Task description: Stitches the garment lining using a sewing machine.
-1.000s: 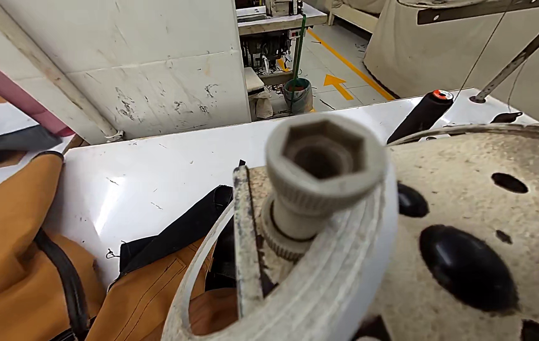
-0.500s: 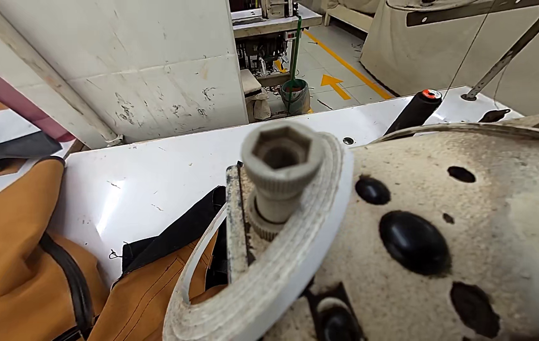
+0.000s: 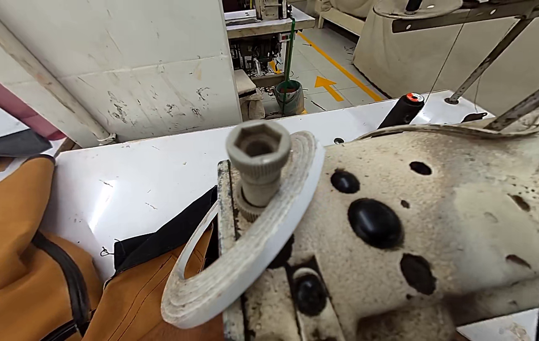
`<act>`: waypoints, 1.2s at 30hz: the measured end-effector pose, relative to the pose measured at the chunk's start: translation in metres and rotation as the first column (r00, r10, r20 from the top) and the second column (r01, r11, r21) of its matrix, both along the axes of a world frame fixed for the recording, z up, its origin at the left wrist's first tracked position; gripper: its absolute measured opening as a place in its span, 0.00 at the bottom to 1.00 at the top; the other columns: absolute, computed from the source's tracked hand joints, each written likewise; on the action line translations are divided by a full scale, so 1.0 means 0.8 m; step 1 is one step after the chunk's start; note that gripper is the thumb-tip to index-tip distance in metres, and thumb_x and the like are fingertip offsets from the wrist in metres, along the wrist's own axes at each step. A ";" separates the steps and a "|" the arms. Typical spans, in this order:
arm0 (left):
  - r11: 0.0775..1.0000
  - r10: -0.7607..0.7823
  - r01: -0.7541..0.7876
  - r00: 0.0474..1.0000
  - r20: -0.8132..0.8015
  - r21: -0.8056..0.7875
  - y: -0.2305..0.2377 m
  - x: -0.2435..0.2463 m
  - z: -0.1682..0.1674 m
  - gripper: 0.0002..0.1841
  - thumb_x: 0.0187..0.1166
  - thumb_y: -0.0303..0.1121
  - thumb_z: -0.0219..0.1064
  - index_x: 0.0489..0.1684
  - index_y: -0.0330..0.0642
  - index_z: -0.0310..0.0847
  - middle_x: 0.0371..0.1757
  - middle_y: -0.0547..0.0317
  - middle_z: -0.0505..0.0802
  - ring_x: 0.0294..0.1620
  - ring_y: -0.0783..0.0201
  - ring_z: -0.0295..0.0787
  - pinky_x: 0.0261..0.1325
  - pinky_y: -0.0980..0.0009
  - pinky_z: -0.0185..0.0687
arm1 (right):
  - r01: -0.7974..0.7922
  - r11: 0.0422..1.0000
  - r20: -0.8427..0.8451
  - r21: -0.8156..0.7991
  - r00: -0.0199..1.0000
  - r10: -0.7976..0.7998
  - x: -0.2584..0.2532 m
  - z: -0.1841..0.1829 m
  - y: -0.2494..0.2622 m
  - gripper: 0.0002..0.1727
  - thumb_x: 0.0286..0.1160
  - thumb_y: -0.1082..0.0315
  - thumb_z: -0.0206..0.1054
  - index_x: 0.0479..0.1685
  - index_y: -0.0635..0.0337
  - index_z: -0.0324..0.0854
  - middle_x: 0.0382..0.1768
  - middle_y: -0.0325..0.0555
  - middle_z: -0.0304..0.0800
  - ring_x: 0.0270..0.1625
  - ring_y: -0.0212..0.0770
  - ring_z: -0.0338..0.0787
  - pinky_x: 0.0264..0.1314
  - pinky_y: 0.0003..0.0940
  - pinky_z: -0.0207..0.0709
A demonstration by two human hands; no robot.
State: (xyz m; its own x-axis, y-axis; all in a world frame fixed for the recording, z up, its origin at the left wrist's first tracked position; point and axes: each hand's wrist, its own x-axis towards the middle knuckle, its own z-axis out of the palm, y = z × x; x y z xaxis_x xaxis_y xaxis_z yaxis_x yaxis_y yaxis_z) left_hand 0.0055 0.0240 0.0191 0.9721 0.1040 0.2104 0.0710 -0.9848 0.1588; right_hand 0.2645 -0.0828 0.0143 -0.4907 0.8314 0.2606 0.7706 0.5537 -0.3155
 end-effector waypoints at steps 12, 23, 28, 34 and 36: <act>0.966 0.105 -0.125 0.990 -0.096 -0.225 -0.007 -0.008 0.062 0.14 0.88 0.23 0.52 0.45 0.30 0.87 0.47 0.40 0.93 0.51 0.44 0.92 0.53 0.57 0.84 | -0.091 0.936 -0.137 0.341 0.980 0.145 0.011 -0.044 0.006 0.19 0.89 0.52 0.50 0.41 0.48 0.86 0.36 0.40 0.90 0.45 0.40 0.92 0.49 0.40 0.82; 0.997 -0.044 0.044 0.999 -0.004 -0.061 0.003 -0.003 0.022 0.12 0.88 0.22 0.50 0.44 0.34 0.83 0.41 0.44 0.87 0.43 0.48 0.88 0.42 0.62 0.85 | 0.163 0.952 0.148 -0.259 0.981 -0.128 -0.003 0.024 -0.012 0.28 0.83 0.39 0.55 0.43 0.52 0.90 0.39 0.50 0.96 0.45 0.52 0.96 0.45 0.58 0.85; 0.998 -0.033 0.029 0.996 0.083 0.057 -0.002 -0.008 0.012 0.13 0.90 0.23 0.48 0.46 0.36 0.82 0.42 0.46 0.87 0.44 0.51 0.87 0.44 0.65 0.83 | 0.148 0.967 0.171 -0.207 0.979 -0.113 -0.004 0.034 -0.016 0.23 0.84 0.44 0.56 0.43 0.50 0.90 0.36 0.47 0.96 0.40 0.48 0.96 0.37 0.53 0.84; 0.999 -0.008 0.004 0.996 0.084 0.045 -0.006 -0.008 0.030 0.12 0.90 0.23 0.51 0.47 0.33 0.83 0.43 0.44 0.90 0.46 0.49 0.89 0.48 0.64 0.84 | 0.011 0.997 0.061 -0.080 0.998 -0.006 0.004 0.025 -0.009 0.24 0.89 0.48 0.52 0.42 0.53 0.89 0.35 0.47 0.94 0.42 0.46 0.95 0.44 0.46 0.85; 1.000 -0.007 0.008 0.998 0.061 -0.005 -0.006 -0.008 0.039 0.12 0.89 0.23 0.51 0.47 0.32 0.83 0.44 0.42 0.91 0.47 0.48 0.91 0.49 0.63 0.86 | -0.020 0.997 0.018 -0.074 1.000 0.021 0.010 0.010 -0.006 0.25 0.90 0.45 0.50 0.43 0.51 0.88 0.34 0.46 0.93 0.42 0.46 0.94 0.45 0.45 0.84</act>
State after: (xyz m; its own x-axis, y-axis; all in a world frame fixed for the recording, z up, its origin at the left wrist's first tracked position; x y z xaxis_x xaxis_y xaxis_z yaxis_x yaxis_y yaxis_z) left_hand -0.0006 0.0192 0.0500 0.9582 0.0980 0.2687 0.0537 -0.9844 0.1677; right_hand 0.2727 -0.0877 0.0224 -0.5119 0.8379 0.1894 0.7655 0.5450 -0.3421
